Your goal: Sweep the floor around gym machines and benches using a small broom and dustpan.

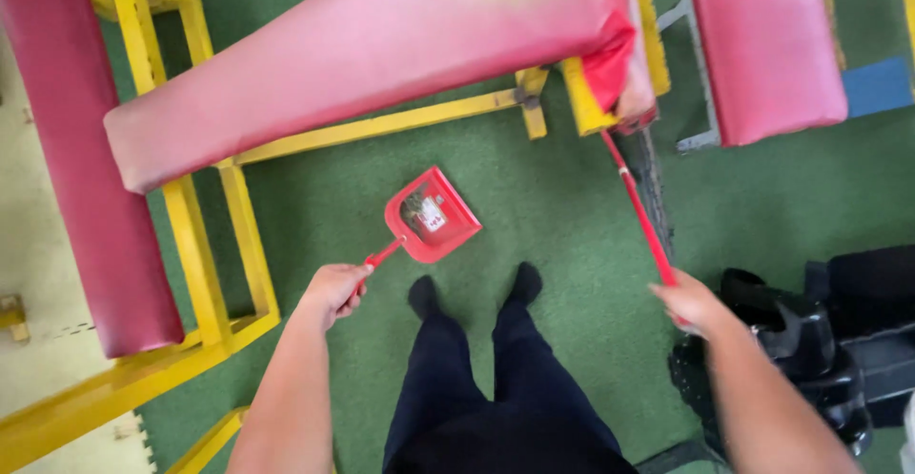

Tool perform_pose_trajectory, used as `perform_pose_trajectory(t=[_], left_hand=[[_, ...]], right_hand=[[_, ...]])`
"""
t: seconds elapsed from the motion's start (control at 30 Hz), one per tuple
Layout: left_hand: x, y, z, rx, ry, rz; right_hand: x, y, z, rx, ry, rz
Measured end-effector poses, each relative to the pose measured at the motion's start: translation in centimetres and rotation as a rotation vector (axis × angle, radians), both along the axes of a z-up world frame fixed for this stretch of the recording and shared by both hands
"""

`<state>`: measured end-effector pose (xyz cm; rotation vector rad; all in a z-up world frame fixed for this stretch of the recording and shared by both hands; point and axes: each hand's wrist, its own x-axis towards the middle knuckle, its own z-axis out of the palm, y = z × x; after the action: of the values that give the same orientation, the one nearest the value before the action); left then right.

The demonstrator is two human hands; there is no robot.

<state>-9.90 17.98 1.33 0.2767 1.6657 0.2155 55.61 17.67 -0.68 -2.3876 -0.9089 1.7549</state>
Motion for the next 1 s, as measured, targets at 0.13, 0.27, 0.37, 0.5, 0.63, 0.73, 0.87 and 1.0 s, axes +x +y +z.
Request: perform_pose_trajectory(t=[0.13, 0.27, 0.37, 0.5, 0.63, 0.73, 0.87, 1.0], left_hand=[[-1.5, 0.2, -0.8, -0.021, 0.048, 0.0], [-1.7, 0.8, -2.3, 0.027, 0.045, -0.056], [-1.8, 1.6, -3.4, 0.072, 0.052, -0.074], [-1.9, 1.7, -2.7, 0.084, 0.077, -0.098], [-2.3, 2.0, -2.7, 0.105, 0.052, -0.068], [-2.1, 2.2, -2.7, 0.117, 0.05, -0.061], [-1.7, 2.0, -2.7, 0.135, 0.061, -0.07], [-2.2, 2.1, -1.5, 0.118, 0.087, -0.119]], right_hand=[[-11.1, -5.8, -13.5, 0.03, -0.29, 0.441], [-26.7, -13.6, -8.0, 0.011, -0.244, 0.561], [-27.6, -15.4, -7.0, 0.288, -0.025, 0.712], [-24.2, -11.3, 4.0, -0.172, 0.066, 0.198], [-19.1, -6.6, 7.7, -0.223, -0.106, 0.063], [-16.7, -4.9, 3.9, -0.158, -0.097, 0.011], [-15.8, -11.9, -15.5, -0.014, -0.151, 0.097], [-29.3, -15.1, -11.1, -0.07, -0.163, 0.93]])
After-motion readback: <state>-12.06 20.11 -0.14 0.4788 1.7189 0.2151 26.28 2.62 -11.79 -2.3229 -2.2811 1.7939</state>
